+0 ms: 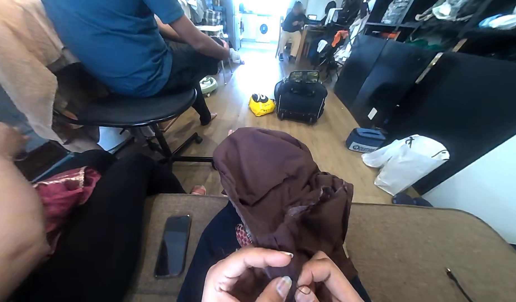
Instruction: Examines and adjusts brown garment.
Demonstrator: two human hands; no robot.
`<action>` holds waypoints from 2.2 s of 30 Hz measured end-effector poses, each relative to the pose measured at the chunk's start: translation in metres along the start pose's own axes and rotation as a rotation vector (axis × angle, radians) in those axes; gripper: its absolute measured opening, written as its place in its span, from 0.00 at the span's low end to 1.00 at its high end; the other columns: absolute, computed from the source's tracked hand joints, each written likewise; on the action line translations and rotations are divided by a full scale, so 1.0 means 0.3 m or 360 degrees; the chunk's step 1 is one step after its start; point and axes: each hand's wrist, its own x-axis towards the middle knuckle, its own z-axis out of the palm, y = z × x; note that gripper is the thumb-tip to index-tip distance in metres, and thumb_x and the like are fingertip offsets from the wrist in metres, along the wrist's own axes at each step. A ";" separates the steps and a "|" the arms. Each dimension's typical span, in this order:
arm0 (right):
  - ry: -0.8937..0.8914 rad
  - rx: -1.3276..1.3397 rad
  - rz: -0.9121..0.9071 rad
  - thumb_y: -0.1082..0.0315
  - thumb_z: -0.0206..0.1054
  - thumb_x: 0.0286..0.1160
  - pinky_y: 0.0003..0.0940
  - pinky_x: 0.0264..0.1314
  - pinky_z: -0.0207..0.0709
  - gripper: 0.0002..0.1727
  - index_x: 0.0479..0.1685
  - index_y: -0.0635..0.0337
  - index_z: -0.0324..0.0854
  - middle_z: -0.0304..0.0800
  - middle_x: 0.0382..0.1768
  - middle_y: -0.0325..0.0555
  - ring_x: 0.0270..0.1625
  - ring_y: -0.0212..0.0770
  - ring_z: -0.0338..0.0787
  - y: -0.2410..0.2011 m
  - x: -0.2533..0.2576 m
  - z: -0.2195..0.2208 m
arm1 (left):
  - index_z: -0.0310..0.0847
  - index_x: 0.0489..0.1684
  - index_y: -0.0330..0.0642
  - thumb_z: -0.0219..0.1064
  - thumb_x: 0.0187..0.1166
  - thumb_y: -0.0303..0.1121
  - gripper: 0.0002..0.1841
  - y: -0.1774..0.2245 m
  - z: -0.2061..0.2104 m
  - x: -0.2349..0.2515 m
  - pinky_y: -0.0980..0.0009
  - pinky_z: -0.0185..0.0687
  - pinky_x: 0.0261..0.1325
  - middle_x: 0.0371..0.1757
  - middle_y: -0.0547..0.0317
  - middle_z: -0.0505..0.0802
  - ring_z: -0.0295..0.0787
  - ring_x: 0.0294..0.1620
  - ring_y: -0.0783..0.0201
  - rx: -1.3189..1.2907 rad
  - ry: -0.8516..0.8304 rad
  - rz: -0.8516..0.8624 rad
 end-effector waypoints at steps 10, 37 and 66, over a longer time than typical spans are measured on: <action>-0.0014 0.0026 0.0005 0.71 0.60 0.85 0.13 0.37 0.75 0.07 0.44 0.65 0.82 0.79 0.37 0.39 0.35 0.19 0.79 -0.007 0.000 -0.003 | 0.92 0.59 0.49 0.72 0.75 0.22 0.17 -0.003 -0.012 -0.001 0.78 0.90 0.55 0.53 0.71 0.96 0.92 0.50 0.79 0.0285 0.0004 0.0116; 0.0056 0.0008 -0.0038 0.63 0.64 0.87 0.12 0.41 0.78 0.10 0.39 0.60 0.79 0.80 0.39 0.36 0.39 0.17 0.81 0.028 -0.002 0.000 | 0.92 0.60 0.47 0.67 0.82 0.24 0.14 -0.004 -0.007 -0.005 0.77 0.90 0.56 0.53 0.68 0.97 0.93 0.50 0.77 0.0048 -0.0097 -0.0028; 0.0119 0.0005 -0.0038 0.62 0.60 0.89 0.11 0.41 0.77 0.10 0.43 0.58 0.79 0.79 0.40 0.34 0.38 0.16 0.79 0.023 0.001 0.006 | 0.83 0.59 0.45 0.70 0.76 0.20 0.16 -0.011 0.004 0.006 0.77 0.89 0.56 0.50 0.74 0.95 0.91 0.49 0.80 0.0233 -0.0057 0.0063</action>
